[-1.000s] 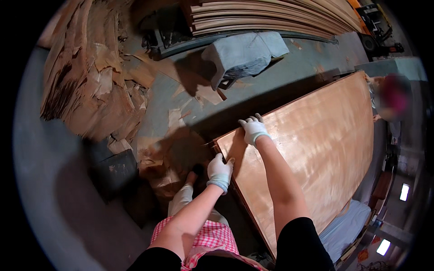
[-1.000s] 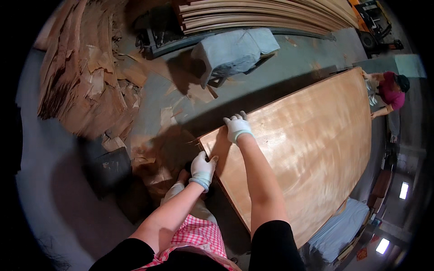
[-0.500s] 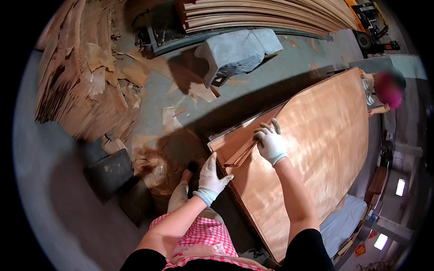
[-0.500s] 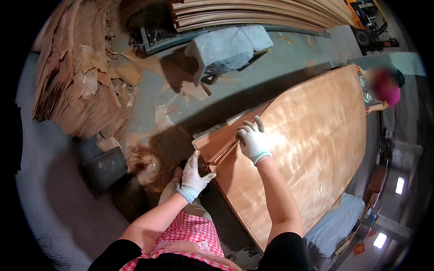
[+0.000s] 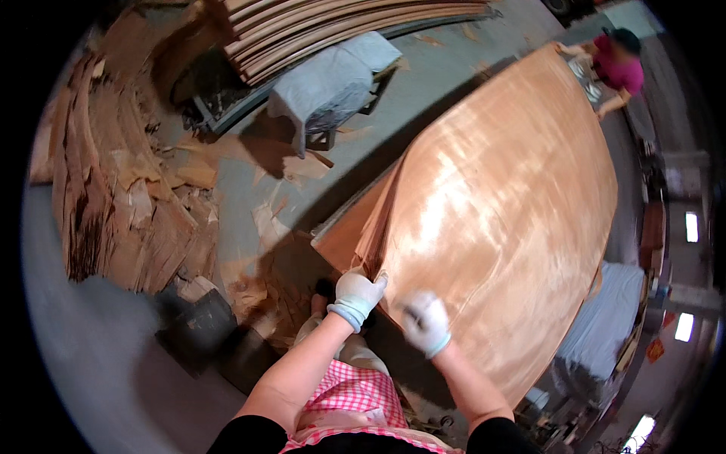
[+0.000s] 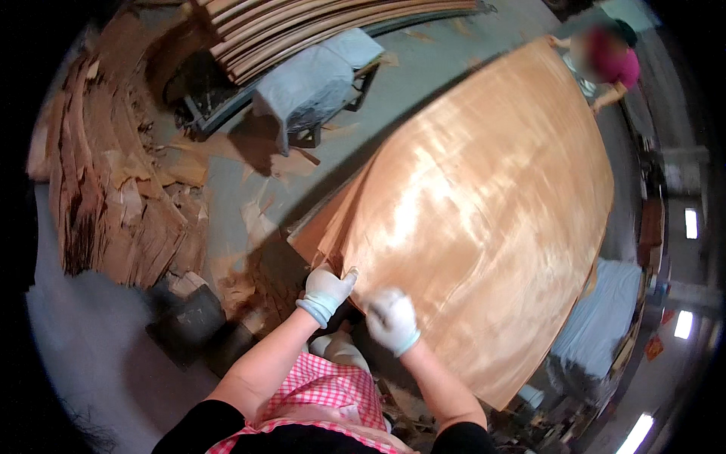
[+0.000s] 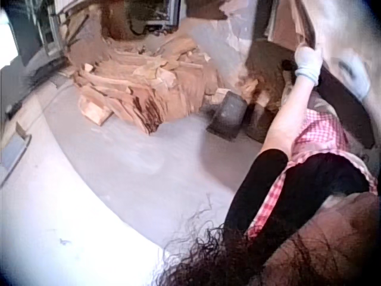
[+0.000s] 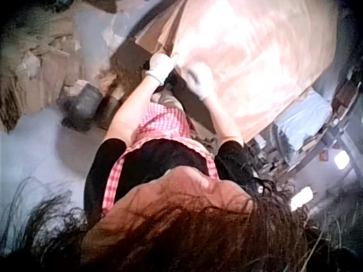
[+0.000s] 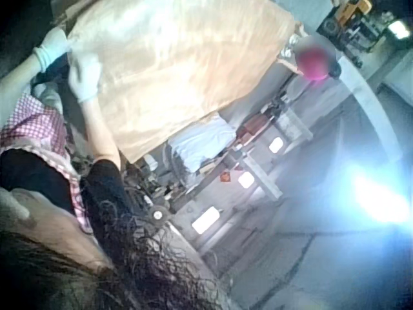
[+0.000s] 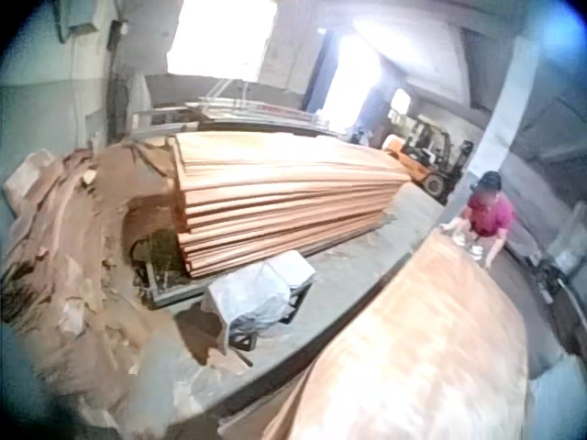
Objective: The person lifts large, thin wooden panels from a pile and places them onto a metal workbench. They align the panels with the help of a coworker, stacking them one by one. The person also briefly handles a thin wooden strip near the end of the clip.
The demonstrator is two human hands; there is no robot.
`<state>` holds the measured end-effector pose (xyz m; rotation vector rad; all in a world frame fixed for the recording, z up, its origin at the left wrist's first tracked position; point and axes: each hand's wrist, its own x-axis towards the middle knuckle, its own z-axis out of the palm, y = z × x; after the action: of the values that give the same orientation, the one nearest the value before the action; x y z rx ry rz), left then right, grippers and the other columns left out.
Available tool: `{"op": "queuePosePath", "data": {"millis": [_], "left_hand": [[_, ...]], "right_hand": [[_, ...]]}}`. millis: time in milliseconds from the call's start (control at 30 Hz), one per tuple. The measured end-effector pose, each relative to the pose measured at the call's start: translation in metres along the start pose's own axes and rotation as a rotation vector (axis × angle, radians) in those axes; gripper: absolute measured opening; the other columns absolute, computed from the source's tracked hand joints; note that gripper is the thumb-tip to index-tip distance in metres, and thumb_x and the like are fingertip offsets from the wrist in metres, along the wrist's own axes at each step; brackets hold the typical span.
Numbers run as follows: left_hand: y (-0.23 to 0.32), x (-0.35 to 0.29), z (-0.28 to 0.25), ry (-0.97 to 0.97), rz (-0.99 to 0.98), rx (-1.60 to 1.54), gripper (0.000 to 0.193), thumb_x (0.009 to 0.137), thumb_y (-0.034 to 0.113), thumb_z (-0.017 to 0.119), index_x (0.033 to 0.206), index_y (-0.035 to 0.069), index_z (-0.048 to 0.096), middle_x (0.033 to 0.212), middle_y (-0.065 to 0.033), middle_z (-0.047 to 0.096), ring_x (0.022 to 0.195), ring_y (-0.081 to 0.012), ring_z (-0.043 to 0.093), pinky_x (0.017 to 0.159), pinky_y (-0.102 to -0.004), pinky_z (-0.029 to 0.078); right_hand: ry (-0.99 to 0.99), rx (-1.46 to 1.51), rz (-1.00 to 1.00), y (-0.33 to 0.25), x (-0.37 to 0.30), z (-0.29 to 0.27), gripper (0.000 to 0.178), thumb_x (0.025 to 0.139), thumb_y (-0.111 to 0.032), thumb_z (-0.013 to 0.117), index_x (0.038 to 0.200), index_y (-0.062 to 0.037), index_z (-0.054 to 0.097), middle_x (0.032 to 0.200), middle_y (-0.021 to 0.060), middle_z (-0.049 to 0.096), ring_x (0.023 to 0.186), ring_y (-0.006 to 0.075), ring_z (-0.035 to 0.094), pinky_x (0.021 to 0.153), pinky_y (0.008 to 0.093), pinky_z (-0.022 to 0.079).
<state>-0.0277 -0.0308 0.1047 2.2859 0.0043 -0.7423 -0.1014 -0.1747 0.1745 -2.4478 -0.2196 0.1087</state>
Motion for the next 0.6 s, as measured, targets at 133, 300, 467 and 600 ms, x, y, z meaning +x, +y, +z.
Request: {"op": "queuePosePath", "data": {"millis": [133, 300, 467, 600], "left_hand": [[0.058, -0.029, 0.001, -0.064, 0.153, -0.396, 0.034, 0.077, 0.037, 0.062, 0.083, 0.004, 0.068, 0.076, -0.0153, 0.066, 0.074, -0.0313, 0.065, 0.066, -0.0382, 0.05], [0.163, -0.083, 0.0, -0.156, 0.469, -0.784, 0.022, 0.083, 0.019, 0.064, 0.093, -0.001, 0.065, 0.084, -0.0097, 0.069, 0.078, -0.0194, 0.067, 0.068, -0.0298, 0.05], [0.203, -0.113, 0.022, -0.323, 0.617, -0.632, 0.018, 0.084, 0.016, 0.062, 0.086, -0.001, 0.063, 0.078, -0.0088, 0.067, 0.07, -0.0172, 0.063, 0.06, -0.03, 0.048], [0.237, -0.158, 0.032, -0.319, 0.857, -0.08, 0.025, 0.082, 0.024, 0.06, 0.075, 0.0, 0.06, 0.067, -0.0152, 0.062, 0.057, -0.0288, 0.06, 0.052, -0.0353, 0.047]], "right_hand": [[-0.089, 1.021, 0.85, 0.017, -0.154, 0.098, 0.026, 0.091, -0.018, 0.045, 0.104, -0.0012, 0.06, 0.102, 0.0155, 0.063, 0.093, 0.0269, 0.06, 0.084, 0.0341, 0.047], [0.886, 2.118, 1.312, 0.05, -0.266, 0.121, 0.074, 0.091, -0.059, 0.019, 0.112, 0.005, 0.051, 0.114, 0.0226, 0.055, 0.105, 0.0376, 0.052, 0.094, 0.0484, 0.042], [1.892, 2.127, 1.116, 0.104, -0.353, 0.11, 0.078, 0.084, -0.069, 0.023, 0.121, -0.0031, 0.044, 0.123, 0.0172, 0.049, 0.113, 0.0337, 0.049, 0.096, 0.0481, 0.04], [1.782, 2.31, 1.117, 0.096, -0.333, 0.073, 0.081, 0.085, -0.067, 0.032, 0.137, -0.006, 0.028, 0.138, 0.0159, 0.036, 0.119, 0.0284, 0.045, 0.096, 0.0474, 0.041]]}}
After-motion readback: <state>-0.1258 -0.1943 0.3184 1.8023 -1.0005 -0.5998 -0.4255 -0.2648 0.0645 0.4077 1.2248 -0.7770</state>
